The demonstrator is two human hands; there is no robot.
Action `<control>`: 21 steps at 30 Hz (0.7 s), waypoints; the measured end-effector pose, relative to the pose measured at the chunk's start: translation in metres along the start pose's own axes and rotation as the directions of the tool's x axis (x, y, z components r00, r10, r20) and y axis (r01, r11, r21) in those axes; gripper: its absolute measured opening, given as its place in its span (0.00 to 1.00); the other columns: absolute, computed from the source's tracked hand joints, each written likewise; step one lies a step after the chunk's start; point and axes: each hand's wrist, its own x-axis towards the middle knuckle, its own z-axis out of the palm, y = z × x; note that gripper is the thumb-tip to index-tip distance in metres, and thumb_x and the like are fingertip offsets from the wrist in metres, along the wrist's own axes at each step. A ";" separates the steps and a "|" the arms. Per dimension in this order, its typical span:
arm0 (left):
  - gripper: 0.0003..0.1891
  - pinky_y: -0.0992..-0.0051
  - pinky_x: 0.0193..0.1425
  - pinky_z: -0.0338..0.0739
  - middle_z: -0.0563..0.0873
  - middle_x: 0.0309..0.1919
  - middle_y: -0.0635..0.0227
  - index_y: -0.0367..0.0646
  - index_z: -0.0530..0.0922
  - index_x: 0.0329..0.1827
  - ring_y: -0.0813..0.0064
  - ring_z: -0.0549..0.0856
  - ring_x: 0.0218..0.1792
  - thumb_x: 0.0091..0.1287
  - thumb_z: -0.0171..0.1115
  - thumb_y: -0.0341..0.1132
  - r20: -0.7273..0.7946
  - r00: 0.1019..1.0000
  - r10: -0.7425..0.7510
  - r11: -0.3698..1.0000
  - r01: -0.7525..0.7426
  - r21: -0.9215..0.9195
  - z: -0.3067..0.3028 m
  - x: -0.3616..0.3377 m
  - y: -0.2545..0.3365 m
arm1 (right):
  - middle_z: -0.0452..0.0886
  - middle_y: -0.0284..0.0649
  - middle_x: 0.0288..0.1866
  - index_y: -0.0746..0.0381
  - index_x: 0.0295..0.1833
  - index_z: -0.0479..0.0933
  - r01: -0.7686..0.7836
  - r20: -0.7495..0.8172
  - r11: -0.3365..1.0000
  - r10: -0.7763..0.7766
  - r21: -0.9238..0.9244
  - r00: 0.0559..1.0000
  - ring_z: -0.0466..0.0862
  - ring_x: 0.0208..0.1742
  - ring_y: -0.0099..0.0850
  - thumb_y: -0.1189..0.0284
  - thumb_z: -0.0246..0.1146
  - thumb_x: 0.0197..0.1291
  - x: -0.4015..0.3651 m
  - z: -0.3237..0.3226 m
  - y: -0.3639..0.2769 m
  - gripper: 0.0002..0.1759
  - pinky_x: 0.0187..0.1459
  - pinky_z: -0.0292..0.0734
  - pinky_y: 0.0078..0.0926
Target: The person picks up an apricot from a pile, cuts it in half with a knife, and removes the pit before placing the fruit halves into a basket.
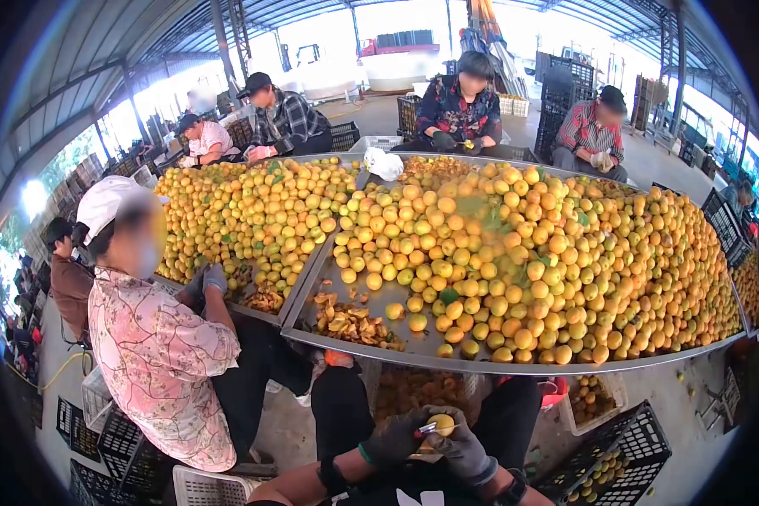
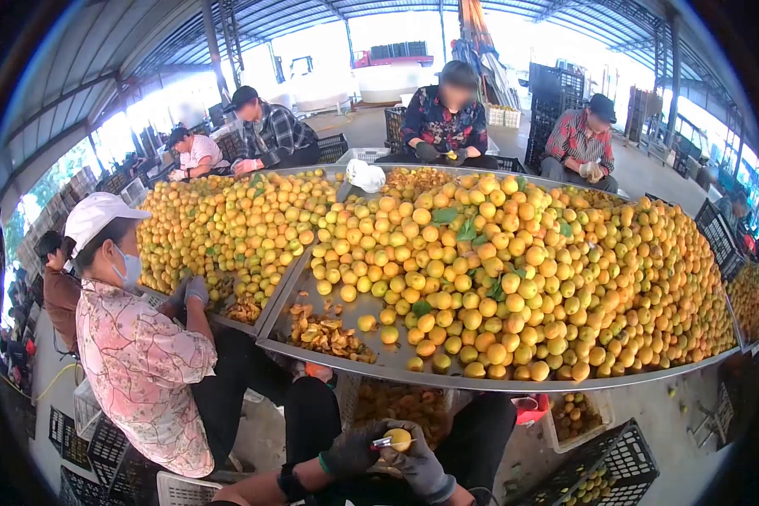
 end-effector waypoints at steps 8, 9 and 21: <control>0.21 0.60 0.47 0.78 0.83 0.42 0.51 0.41 0.73 0.56 0.51 0.85 0.44 0.64 0.65 0.40 -0.017 0.989 -0.145 0.973 0.139 -0.184 0.014 -0.013 0.006 | 0.76 0.40 0.48 0.60 0.57 0.71 0.357 0.128 0.572 -0.401 -0.739 0.907 0.77 0.50 0.38 0.67 0.76 0.50 0.000 -0.003 -0.015 0.30 0.54 0.71 0.34; 0.21 0.59 0.46 0.77 0.83 0.43 0.51 0.40 0.73 0.55 0.51 0.85 0.45 0.63 0.65 0.40 -0.119 0.991 -0.061 0.976 0.034 -0.217 0.019 -0.013 0.006 | 0.76 0.40 0.48 0.60 0.57 0.71 0.342 0.113 0.574 -0.397 -0.744 0.911 0.77 0.50 0.38 0.67 0.76 0.50 0.001 -0.002 -0.010 0.30 0.54 0.71 0.34; 0.20 0.58 0.34 0.79 0.84 0.31 0.53 0.42 0.74 0.51 0.48 0.85 0.34 0.60 0.69 0.40 -0.235 0.951 -0.201 0.952 0.246 0.184 -0.033 0.002 0.044 | 0.77 0.37 0.54 0.57 0.60 0.69 0.131 -0.289 0.976 -0.076 0.175 0.954 0.77 0.61 0.32 0.73 0.67 0.62 0.001 -0.038 -0.012 0.23 0.60 0.74 0.30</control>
